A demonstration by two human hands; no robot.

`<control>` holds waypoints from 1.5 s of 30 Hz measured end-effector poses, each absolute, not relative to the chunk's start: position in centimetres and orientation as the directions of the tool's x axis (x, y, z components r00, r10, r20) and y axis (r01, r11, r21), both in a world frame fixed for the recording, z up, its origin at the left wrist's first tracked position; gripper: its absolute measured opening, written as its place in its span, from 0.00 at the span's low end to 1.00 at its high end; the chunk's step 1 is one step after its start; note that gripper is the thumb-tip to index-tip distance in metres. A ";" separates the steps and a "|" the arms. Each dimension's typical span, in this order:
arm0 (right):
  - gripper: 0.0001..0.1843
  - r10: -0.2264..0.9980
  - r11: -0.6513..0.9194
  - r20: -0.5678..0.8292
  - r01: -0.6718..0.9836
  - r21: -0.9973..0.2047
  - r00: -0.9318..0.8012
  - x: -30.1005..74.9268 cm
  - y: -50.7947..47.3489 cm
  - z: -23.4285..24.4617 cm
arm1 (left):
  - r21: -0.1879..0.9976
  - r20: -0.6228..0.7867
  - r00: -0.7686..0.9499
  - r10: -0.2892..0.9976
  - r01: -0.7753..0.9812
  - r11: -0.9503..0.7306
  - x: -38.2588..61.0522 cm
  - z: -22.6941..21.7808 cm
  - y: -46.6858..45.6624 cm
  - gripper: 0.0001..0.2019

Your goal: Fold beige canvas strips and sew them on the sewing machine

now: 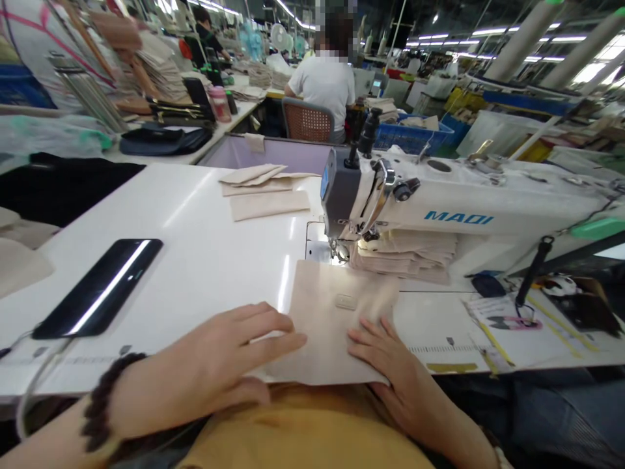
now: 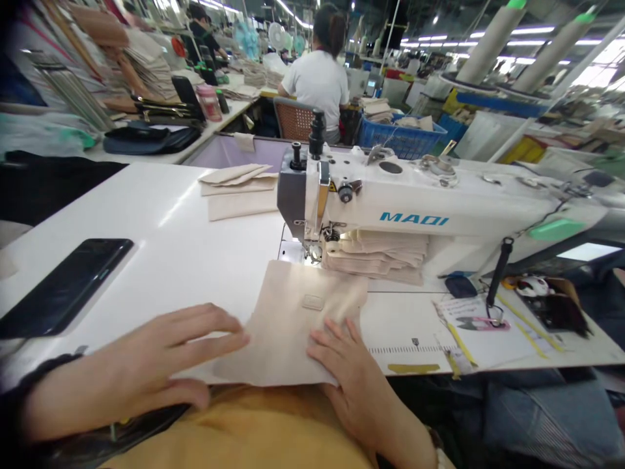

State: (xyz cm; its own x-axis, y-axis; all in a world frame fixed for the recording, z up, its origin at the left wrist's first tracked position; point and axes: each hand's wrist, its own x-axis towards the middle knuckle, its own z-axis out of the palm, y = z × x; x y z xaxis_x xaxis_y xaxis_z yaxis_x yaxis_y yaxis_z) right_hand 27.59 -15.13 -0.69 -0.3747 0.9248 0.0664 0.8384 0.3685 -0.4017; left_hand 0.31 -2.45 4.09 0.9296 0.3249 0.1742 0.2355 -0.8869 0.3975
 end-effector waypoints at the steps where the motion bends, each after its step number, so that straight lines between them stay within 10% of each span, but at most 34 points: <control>1: 0.19 0.933 0.345 0.068 0.821 -0.454 -0.354 27.3 -14.7 -0.2 | 0.370 0.143 0.948 0.285 0.216 -0.904 0.5 3.5 -2.3 0.31; 9: 0.14 0.907 0.370 0.092 0.673 -0.640 -0.411 23.9 -12.4 2.4 | 0.429 0.114 0.943 0.312 0.236 -0.872 0.5 1.6 -0.6 0.20; 16: 0.17 0.911 0.328 0.363 0.874 -0.359 -0.193 25.7 -12.7 -1.1 | 0.557 -0.102 0.815 0.570 0.522 -0.646 -2.0 2.0 -1.0 0.20; 24: 0.23 1.000 0.007 0.017 0.603 -0.797 0.011 25.9 -9.9 -0.2 | 0.705 -0.165 0.694 0.701 0.580 -0.408 -1.2 2.1 0.4 0.12; 30: 0.30 0.985 0.003 0.076 0.429 -0.903 0.153 26.0 -8.9 -1.3 | 0.658 -0.173 0.564 0.808 0.676 -0.331 -0.2 1.7 1.8 0.11; 45: 0.19 0.956 0.217 0.286 0.807 -0.550 -0.062 27.2 -9.6 -2.0 | 0.774 -0.075 0.350 0.934 0.610 -0.167 -0.7 0.0 1.0 0.23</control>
